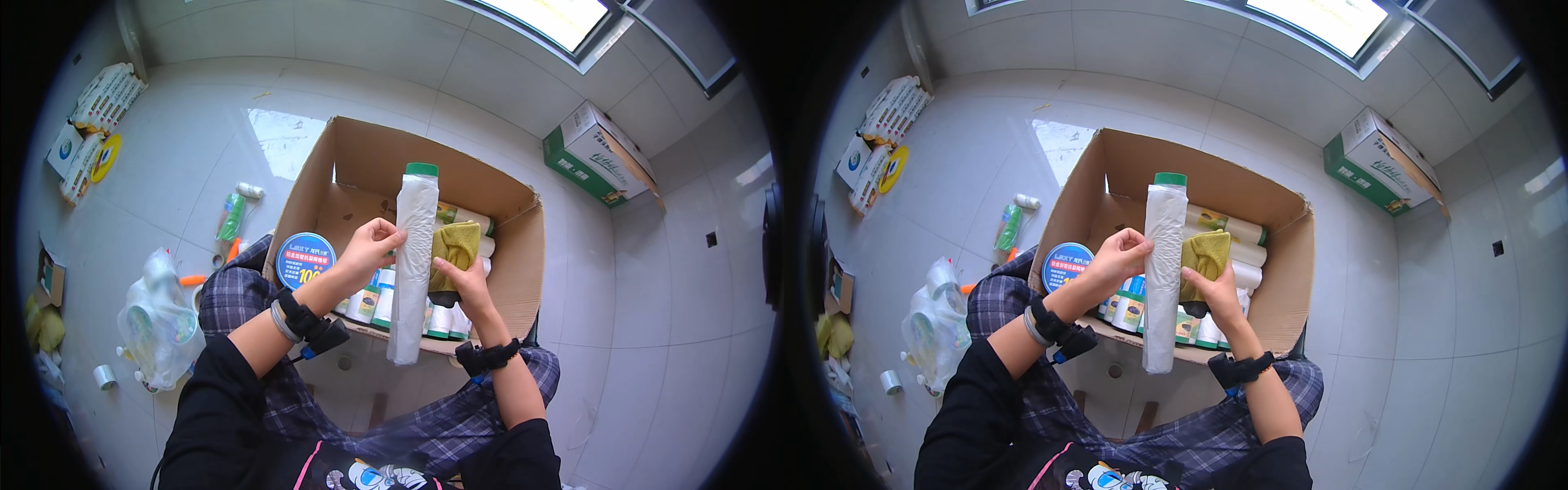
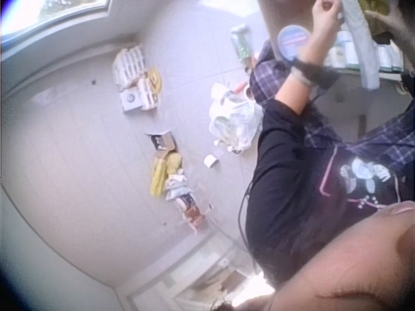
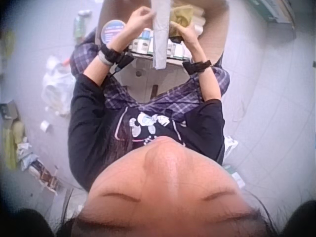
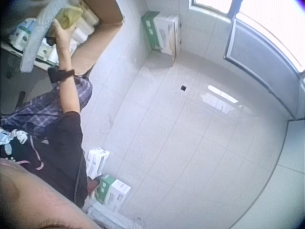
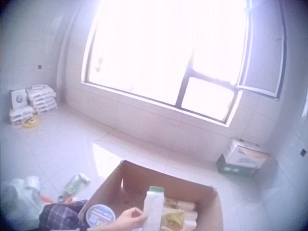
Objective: The person sits on the floor and wipes several white cylindrical rolls and a plastic-wrapped item with a yellow cloth. They pick up each item, wipe it thoroughly, and place it into a cardboard box.
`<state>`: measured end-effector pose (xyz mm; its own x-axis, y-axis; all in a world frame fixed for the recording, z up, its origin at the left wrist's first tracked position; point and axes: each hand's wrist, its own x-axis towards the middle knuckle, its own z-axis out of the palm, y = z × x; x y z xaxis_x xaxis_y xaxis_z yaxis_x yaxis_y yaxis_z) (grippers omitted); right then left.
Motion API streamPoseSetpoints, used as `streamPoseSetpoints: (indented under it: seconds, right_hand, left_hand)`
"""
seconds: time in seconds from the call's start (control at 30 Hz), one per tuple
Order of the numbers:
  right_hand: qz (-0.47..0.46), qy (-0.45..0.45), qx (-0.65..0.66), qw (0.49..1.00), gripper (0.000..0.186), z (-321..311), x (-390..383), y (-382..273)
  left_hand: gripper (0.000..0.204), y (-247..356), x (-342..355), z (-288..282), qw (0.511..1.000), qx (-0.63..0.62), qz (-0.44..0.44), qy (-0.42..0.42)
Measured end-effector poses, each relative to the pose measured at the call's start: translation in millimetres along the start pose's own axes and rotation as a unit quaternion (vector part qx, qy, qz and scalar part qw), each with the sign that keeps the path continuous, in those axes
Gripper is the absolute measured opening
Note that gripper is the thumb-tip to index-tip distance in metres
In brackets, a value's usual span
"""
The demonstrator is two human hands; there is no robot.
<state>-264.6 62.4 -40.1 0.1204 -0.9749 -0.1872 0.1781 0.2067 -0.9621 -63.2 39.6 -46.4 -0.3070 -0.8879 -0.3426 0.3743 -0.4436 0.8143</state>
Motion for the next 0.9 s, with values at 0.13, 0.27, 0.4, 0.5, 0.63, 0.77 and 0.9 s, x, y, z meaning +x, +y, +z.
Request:
streamPoseSetpoints:
  seconds: [0.13, 0.27, 0.4, 0.5, 0.63, 0.77, 0.9]
  right_hand:
    - [-0.016, -0.024, -0.034, 0.999, 0.043, 2, -2, 0]
    - [-0.023, -0.023, -0.037, 0.999, 0.042, 4, -4, -4]
    - [-0.046, -0.01, -0.082, 0.995, 0.04, 8, -5, -5]
    - [-0.078, 0.02, -0.109, 0.991, 0.04, 6, -5, -8]
    - [-0.165, 0.139, -0.177, 0.96, 0.039, 10, -7, -18]
    - [-0.372, 0.185, -0.406, 0.814, 0.043, 17, -15, -36]
    - [-0.462, 0.055, -0.473, 0.748, 0.052, 20, -13, -36]
  left_hand:
    - [0.029, 2, -5, 3, 0.999, 0.03, -0.015, -0.029]
    - [0.044, 5, -8, 7, 0.997, 0.068, -0.032, -0.02]
    - [0.051, 3, -6, 8, 0.995, 0.044, -0.061, -0.059]
    - [0.049, 4, -6, 12, 0.996, 0.011, -0.061, -0.068]
    - [0.047, -3, -4, 12, 0.997, 0.025, -0.049, -0.062]
    - [0.046, -10, -12, 22, 0.996, -0.008, -0.047, -0.073]
    - [0.044, -20, -15, 31, 0.994, -0.034, -0.006, -0.102]
